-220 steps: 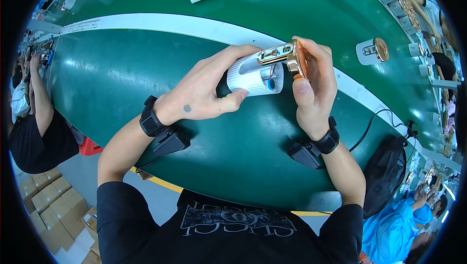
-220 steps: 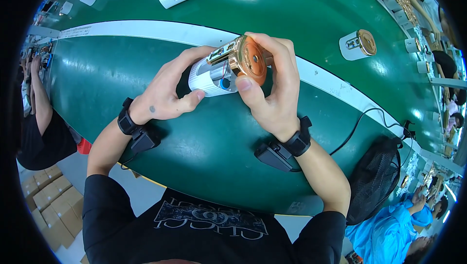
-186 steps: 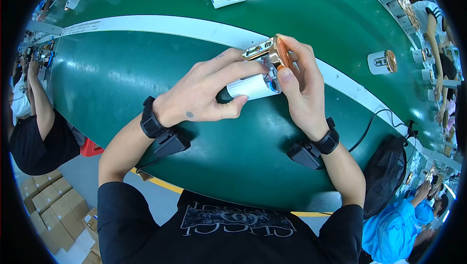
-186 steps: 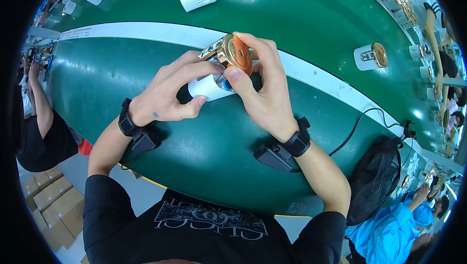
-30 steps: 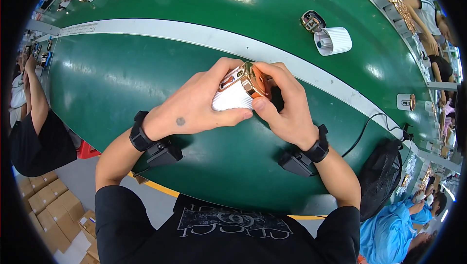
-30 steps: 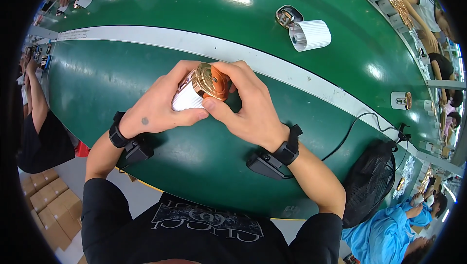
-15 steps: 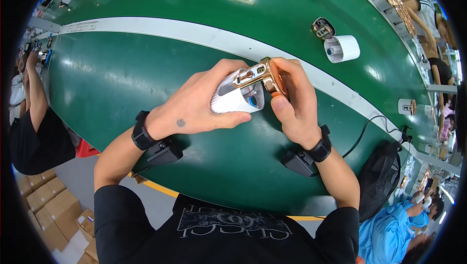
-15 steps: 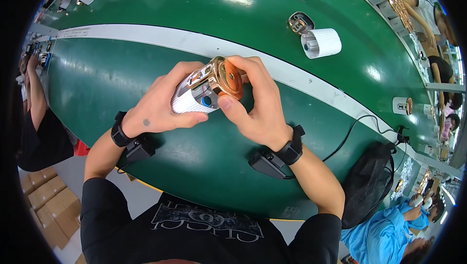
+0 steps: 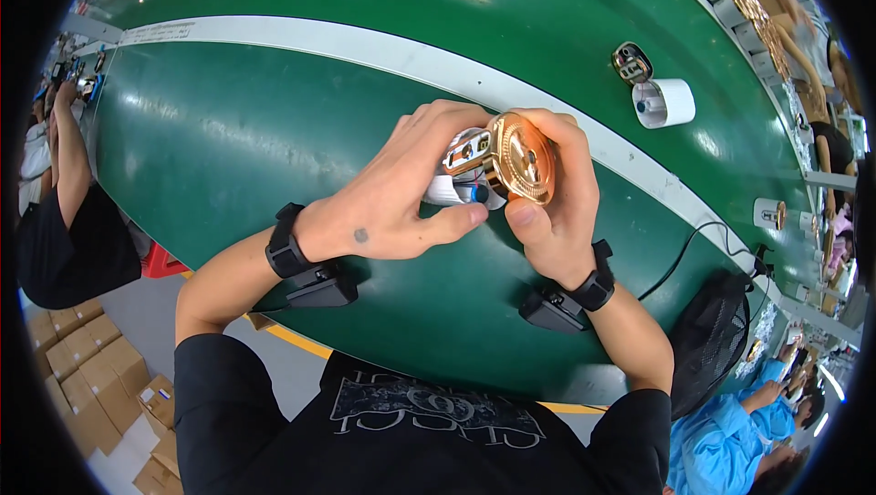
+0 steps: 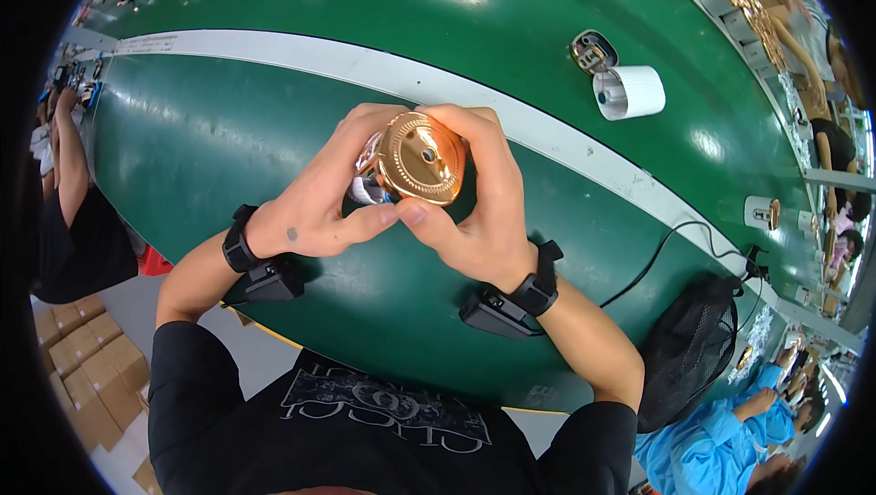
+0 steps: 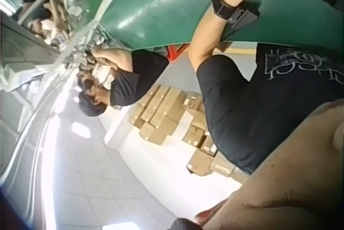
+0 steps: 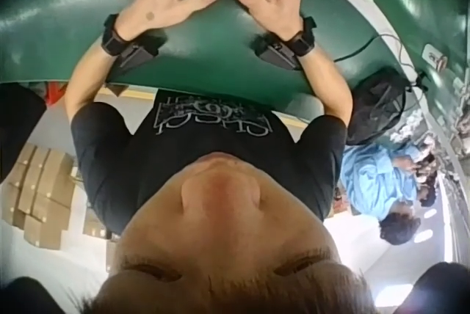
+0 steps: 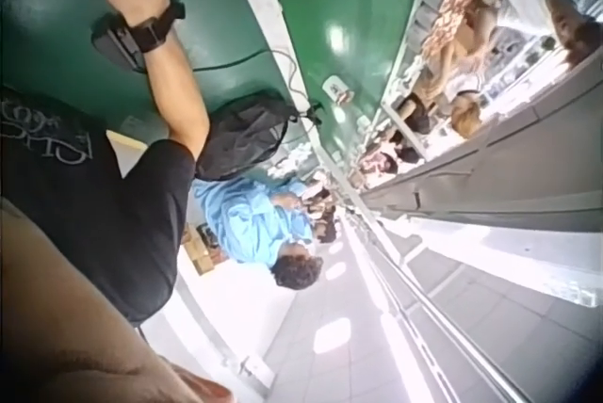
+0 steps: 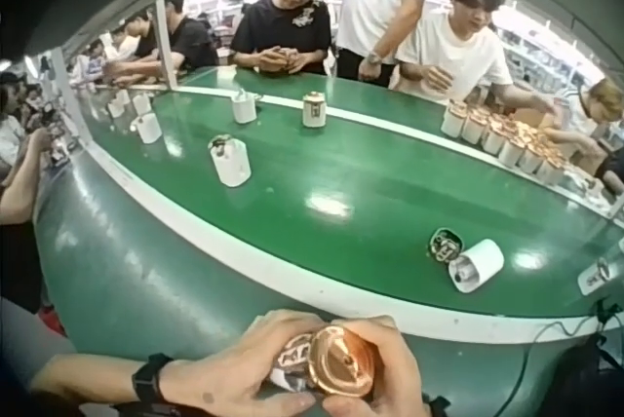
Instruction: The person picks up a white base and a gold-topped component, fits them together by hand, and places the assembled unit on the green conveyor belt, repeating this process for several units.
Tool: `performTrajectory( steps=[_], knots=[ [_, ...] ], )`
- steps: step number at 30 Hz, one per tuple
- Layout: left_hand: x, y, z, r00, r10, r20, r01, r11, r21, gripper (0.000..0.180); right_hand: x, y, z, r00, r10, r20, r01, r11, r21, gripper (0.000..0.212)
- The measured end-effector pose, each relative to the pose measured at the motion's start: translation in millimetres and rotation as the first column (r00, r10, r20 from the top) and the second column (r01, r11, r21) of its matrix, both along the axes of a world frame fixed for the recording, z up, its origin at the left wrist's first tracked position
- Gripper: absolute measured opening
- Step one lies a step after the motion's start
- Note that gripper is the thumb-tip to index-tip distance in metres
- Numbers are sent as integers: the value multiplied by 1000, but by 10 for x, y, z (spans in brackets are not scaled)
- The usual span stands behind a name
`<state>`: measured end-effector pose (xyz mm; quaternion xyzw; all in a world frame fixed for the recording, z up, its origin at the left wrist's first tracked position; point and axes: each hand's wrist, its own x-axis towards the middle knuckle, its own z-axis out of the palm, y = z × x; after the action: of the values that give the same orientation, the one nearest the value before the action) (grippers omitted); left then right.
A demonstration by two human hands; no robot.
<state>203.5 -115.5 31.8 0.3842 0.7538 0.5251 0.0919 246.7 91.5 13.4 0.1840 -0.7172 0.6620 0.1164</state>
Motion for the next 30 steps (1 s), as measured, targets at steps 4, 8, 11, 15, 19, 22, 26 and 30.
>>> performTrajectory(
  steps=[4,8,11,15,19,22,26,30],
  knots=[
    [-12,-8,40,993,10,121,-15,999,40,66,30,-19,20,999,-29,-15,29,1000,11,66],
    [55,113,11,970,92,223,-101,994,30,58,38,-56,15,998,-64,-6,64,998,2,68],
    [64,223,14,949,151,276,-167,985,33,51,45,-46,6,997,-79,6,79,997,12,68],
    [47,284,29,904,158,397,-211,973,94,38,27,-33,-28,995,-98,11,97,994,40,67],
    [42,247,-22,907,146,395,-214,968,133,30,17,-38,-28,994,-110,19,108,993,50,65],
    [27,211,-82,965,206,159,-222,971,91,29,9,-51,-19,992,-103,66,102,994,32,63],
    [39,229,-53,972,224,69,-230,969,87,29,22,-23,-24,993,-94,71,92,995,29,60],
    [32,151,19,919,152,364,-189,980,68,32,21,-20,-10,991,-69,114,61,995,72,58]
  ],
)
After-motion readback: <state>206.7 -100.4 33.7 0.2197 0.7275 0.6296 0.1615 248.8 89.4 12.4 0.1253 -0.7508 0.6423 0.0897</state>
